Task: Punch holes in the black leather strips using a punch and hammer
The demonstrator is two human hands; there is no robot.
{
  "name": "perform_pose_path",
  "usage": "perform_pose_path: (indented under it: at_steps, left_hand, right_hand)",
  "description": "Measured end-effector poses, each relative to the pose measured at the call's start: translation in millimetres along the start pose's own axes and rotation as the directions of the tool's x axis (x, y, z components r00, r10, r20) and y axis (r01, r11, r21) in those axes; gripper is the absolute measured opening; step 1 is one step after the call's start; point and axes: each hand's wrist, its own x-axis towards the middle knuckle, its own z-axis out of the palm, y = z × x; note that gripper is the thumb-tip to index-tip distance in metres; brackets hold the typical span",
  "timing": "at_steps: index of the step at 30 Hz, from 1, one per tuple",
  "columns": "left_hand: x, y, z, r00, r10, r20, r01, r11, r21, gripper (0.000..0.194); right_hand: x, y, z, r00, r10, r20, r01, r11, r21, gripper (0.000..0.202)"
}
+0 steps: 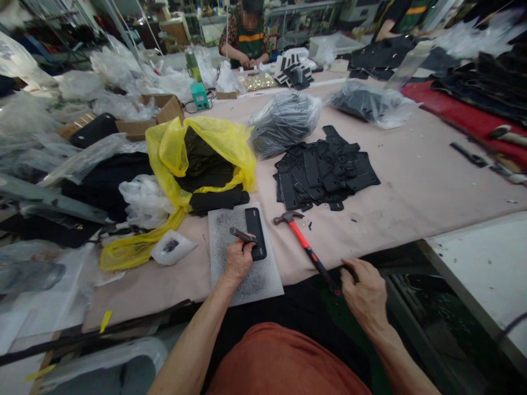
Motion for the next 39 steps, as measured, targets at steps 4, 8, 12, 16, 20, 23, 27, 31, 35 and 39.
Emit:
perform_pose_path:
  at_steps: [4, 8, 12, 16, 20, 23, 27, 31, 35, 39]
  left_hand:
    - [1.0, 6.0, -1.4, 0.998, -0.058, -0.008, 0.057, 0.998, -0.041, 0.018]
    - [-0.9, 9.7, -7.7, 0.993, -0.113, -0.034, 0.109, 0.991, -0.083, 0.02]
    - [-2.7, 4.2, -23.5, 0.987, -0.121, -0.11, 0.114, 0.991, -0.074, 0.023]
    - [-0.5, -4.2, -44.5, 0.979, -0.125, -0.161, 0.126, 0.992, 0.0, 0.023]
    - [1.6, -10.6, -57.3, 0.967, -0.132, -0.218, 0.145, 0.989, 0.042, 0.022]
    - [0.1, -14.6, -58.3, 0.965, -0.111, -0.238, 0.123, 0.992, 0.034, 0.021]
    - [-4.7, -18.7, -54.2, 0.976, -0.068, -0.205, 0.07, 0.998, 0.0, 0.019]
    - [-7.5, -21.3, -52.1, 0.987, -0.036, -0.156, 0.034, 0.999, -0.016, 0.018]
    - [-6.9, -24.1, -52.5, 0.988, -0.051, -0.144, 0.05, 0.999, -0.01, 0.019]
    - [-6.0, -26.8, -52.2, 0.99, -0.051, -0.128, 0.053, 0.999, 0.013, 0.021]
  right_hand:
    - [20.5, -71.7, 37.9, 0.983, -0.102, 0.152, 0.054, 0.955, 0.29, 0.028]
    - [27.4, -138.1, 72.6, 0.947, -0.234, 0.221, 0.179, 0.954, 0.242, 0.055]
    - [30.4, -171.4, 87.5, 0.933, -0.211, 0.291, 0.174, 0.974, 0.148, 0.064]
    - [33.8, -167.3, 92.5, 0.94, -0.17, 0.296, 0.139, 0.982, 0.125, 0.047]
    - [39.7, -145.8, 98.6, 0.943, -0.143, 0.301, 0.096, 0.981, 0.167, 0.026]
    - [54.7, -129.3, 99.9, 0.901, -0.151, 0.406, 0.028, 0.956, 0.293, 0.017]
    - [103.9, -107.5, 85.1, 0.936, -0.081, 0.343, -0.078, 0.901, 0.426, 0.022]
    - [175.7, -93.3, 59.4, 0.992, 0.115, -0.046, -0.094, 0.941, 0.325, 0.042]
    - [210.4, -119.2, 62.4, 0.965, 0.014, -0.26, 0.037, 0.981, 0.192, 0.044]
    - [186.2, -189.2, 105.6, 0.931, -0.353, 0.095, 0.32, 0.912, 0.255, 0.034]
